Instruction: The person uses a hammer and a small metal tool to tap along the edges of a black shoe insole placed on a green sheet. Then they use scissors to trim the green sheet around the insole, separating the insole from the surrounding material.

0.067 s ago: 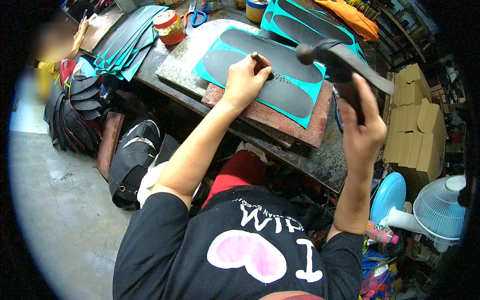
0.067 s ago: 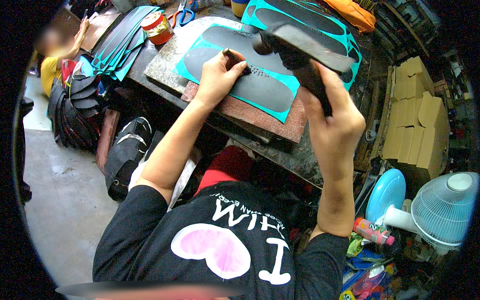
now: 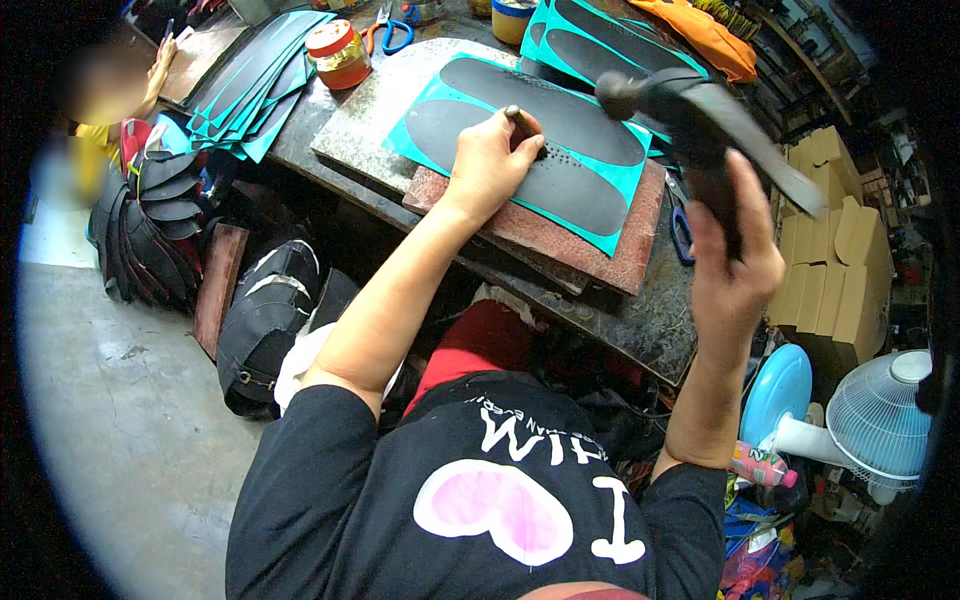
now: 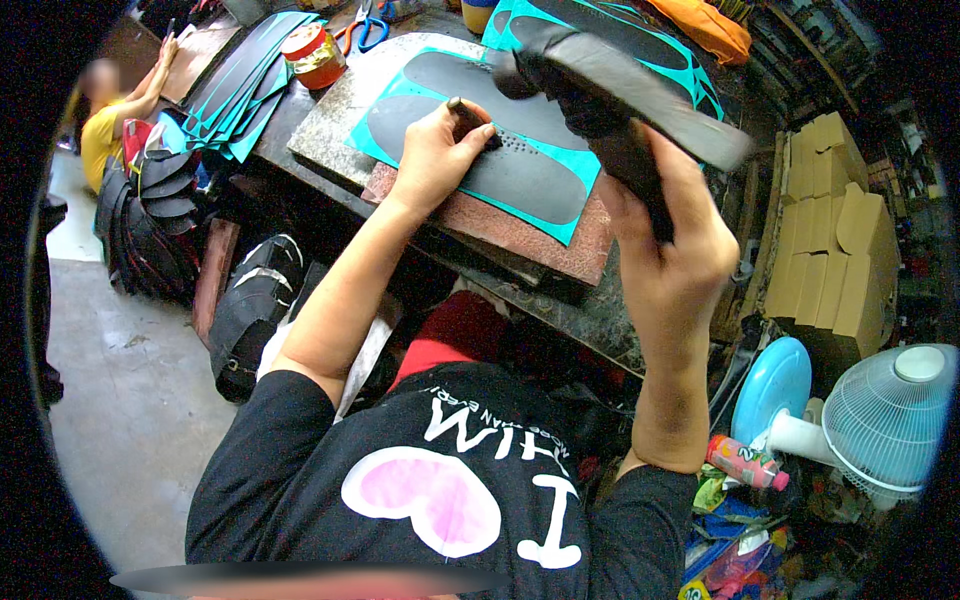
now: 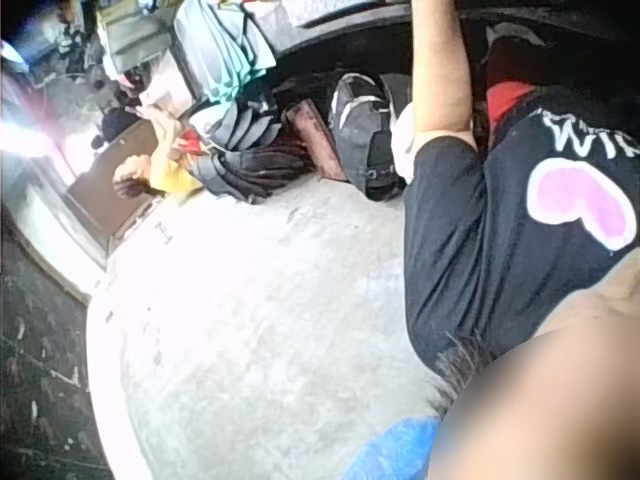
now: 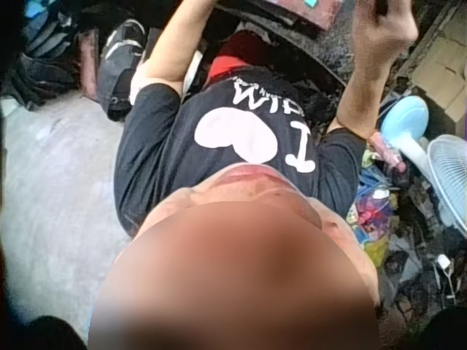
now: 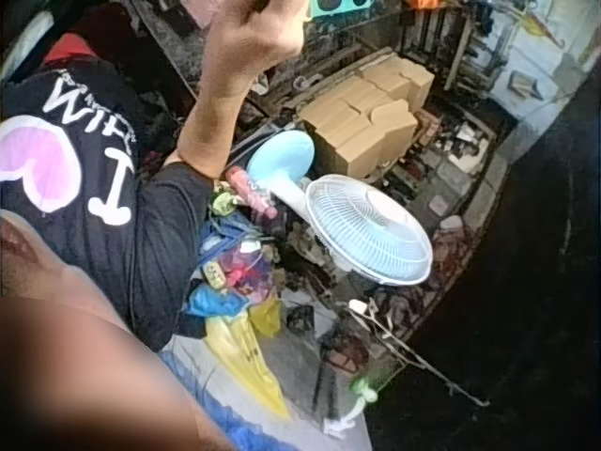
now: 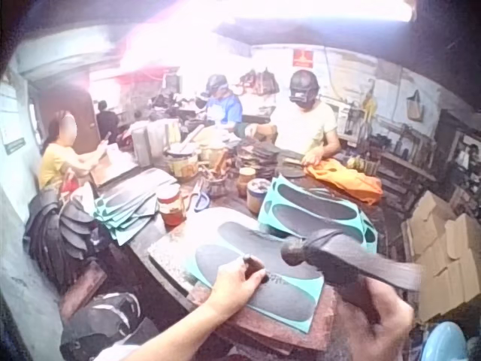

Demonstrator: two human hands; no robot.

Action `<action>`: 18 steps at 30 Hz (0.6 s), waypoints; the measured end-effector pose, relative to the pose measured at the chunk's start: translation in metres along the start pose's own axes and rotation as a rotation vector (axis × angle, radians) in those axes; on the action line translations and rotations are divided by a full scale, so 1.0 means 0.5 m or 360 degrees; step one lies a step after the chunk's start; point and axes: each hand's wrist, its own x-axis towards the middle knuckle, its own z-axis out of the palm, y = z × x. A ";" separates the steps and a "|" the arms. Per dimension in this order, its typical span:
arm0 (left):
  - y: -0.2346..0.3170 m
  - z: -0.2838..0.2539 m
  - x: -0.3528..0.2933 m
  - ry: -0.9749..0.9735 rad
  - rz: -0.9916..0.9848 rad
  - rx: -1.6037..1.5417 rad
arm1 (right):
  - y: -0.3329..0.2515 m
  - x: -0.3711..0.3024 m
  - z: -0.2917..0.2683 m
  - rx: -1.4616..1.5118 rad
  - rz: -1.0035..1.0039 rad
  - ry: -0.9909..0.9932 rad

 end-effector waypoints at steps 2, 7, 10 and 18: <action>0.005 0.004 -0.003 -0.0031 0.0188 0.0171 | -0.008 -0.005 0.000 0.0136 -0.0067 0.0138; 0.009 0.032 -0.015 -0.0029 0.0611 0.0542 | 0.039 -0.038 0.058 -0.0404 0.0121 -0.0313; -0.012 0.017 -0.006 0.0139 -0.0298 -0.0621 | 0.071 -0.061 0.036 -0.0491 0.0345 -0.0324; -0.106 -0.185 0.056 0.0278 -0.0653 -0.0421 | 0.103 -0.114 0.023 -0.0586 0.0392 -0.0479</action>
